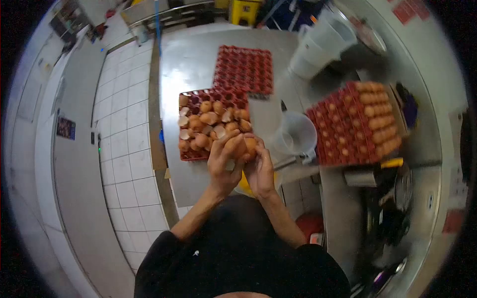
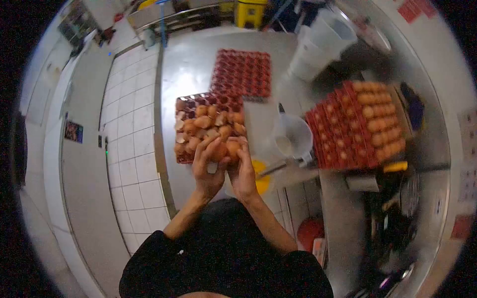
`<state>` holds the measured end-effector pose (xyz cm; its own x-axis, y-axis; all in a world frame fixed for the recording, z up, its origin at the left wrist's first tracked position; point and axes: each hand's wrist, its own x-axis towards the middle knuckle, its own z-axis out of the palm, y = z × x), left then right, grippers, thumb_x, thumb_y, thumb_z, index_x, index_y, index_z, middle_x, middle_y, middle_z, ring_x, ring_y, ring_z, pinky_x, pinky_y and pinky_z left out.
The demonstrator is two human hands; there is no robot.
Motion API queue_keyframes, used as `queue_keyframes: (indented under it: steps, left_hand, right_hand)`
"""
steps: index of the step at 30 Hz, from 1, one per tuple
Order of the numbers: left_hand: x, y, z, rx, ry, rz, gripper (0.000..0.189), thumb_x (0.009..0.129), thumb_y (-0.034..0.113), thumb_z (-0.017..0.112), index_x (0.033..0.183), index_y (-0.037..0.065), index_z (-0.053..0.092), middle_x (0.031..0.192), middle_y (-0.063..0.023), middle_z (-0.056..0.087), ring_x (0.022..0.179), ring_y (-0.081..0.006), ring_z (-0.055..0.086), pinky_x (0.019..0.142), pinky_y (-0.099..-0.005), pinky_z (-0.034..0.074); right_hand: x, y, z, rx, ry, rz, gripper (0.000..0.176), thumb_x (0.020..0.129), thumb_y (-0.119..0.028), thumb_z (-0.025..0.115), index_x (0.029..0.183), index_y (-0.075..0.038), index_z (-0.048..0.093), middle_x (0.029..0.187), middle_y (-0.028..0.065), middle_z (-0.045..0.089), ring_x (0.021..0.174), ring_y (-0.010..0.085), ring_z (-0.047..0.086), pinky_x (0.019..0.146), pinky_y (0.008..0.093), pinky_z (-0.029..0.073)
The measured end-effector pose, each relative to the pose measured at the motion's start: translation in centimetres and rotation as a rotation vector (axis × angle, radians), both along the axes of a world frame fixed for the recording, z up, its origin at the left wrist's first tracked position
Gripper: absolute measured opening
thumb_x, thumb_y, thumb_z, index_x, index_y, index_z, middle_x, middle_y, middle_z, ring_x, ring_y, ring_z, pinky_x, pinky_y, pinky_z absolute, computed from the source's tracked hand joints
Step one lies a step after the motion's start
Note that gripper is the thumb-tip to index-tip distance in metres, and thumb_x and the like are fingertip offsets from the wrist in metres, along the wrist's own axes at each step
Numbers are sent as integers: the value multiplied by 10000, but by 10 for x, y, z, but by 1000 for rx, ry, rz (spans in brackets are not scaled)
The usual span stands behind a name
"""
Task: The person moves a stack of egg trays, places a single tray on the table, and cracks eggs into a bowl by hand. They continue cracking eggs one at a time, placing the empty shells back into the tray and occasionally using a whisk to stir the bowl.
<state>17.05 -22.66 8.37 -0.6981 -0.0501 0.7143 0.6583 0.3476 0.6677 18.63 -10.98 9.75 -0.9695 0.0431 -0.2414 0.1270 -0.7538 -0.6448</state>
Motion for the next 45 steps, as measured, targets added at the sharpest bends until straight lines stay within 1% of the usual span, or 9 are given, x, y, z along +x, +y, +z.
queue_keyframes:
  steps: [10, 15, 17, 25, 34, 39, 41, 43, 45]
  left_hand:
    - [43, 58, -35, -25, -234, -217, 381, 910, 84, 693, 1269, 6, 593, 1266, -199, 617, 1188, -331, 603, 1021, -414, 473]
    - [44, 53, -31, 62, -614, -387, 391, 877, 36, 644, 1253, 11, 537, 1190, -200, 614, 1146, -307, 608, 1009, -375, 465]
    - [38, 42, -22, -91, -762, -418, 420, 864, 70, 664, 1253, 33, 512, 1137, -234, 635, 1095, -400, 644, 959, -434, 507]
    - [17, 13, -30, -347, -637, -692, 432, 803, 63, 693, 1228, 27, 622, 1062, -195, 675, 1000, -366, 685, 860, -412, 542]
    - [14, -4, -61, -373, -595, -716, 465, 781, 58, 703, 1238, 65, 615, 1095, -193, 641, 973, -409, 651, 812, -457, 550]
    - [-4, -26, -42, -357, -457, -610, 493, 795, 78, 723, 1259, 46, 561, 1101, -198, 643, 1020, -404, 641, 891, -454, 530]
    - [-18, -41, -30, -198, -761, -407, 444, 802, 91, 742, 1205, 38, 562, 1112, -192, 652, 1051, -394, 641, 925, -429, 516]
    - [-52, -68, -32, -288, -349, -201, 446, 835, 191, 756, 1183, 27, 530, 1030, -206, 673, 924, -407, 680, 777, -473, 540]
    - [-90, -95, -34, -281, -402, -65, 408, 840, 193, 753, 1156, 48, 541, 1033, -206, 670, 903, -419, 677, 784, -467, 543]
  right_hand:
    - [62, 52, -51, 71, -155, -155, 365, 1056, -307, 364, 1334, -99, 479, 1241, 71, 541, 1161, 162, 523, 1025, 319, 423]
    - [70, 66, -58, 252, -196, -74, 329, 1018, -201, 522, 1308, -55, 467, 1277, 108, 505, 1221, 193, 500, 1040, 328, 435]
    - [74, 76, -60, 275, -117, 11, 415, 948, -144, 629, 1310, -40, 455, 1269, 127, 516, 1202, 204, 522, 1018, 334, 457]
    - [68, 83, -45, 1387, 187, 272, 524, 845, -42, 626, 1346, 46, 500, 1247, 214, 558, 1162, 380, 595, 1020, 392, 483]
    - [68, 91, -50, 1608, 237, 517, 671, 831, -21, 596, 1474, 12, 408, 1373, 229, 471, 1206, 438, 554, 1034, 435, 468]
    - [24, 66, -21, 1554, 354, 521, 635, 855, 5, 585, 1468, -4, 422, 1336, 237, 527, 1205, 439, 559, 1021, 445, 472]
    - [-13, 45, -11, 1471, 525, 454, 630, 858, -19, 600, 1465, -19, 430, 1297, 243, 574, 1178, 431, 578, 1012, 455, 470]
    - [-64, 17, -4, 1405, 586, 466, 624, 867, -63, 640, 1462, -46, 454, 1307, 223, 599, 1188, 401, 590, 1006, 437, 471]
    - [-118, -14, 0, 1489, 624, 519, 594, 882, -119, 676, 1441, -46, 488, 1305, 200, 613, 1175, 374, 603, 992, 414, 482]
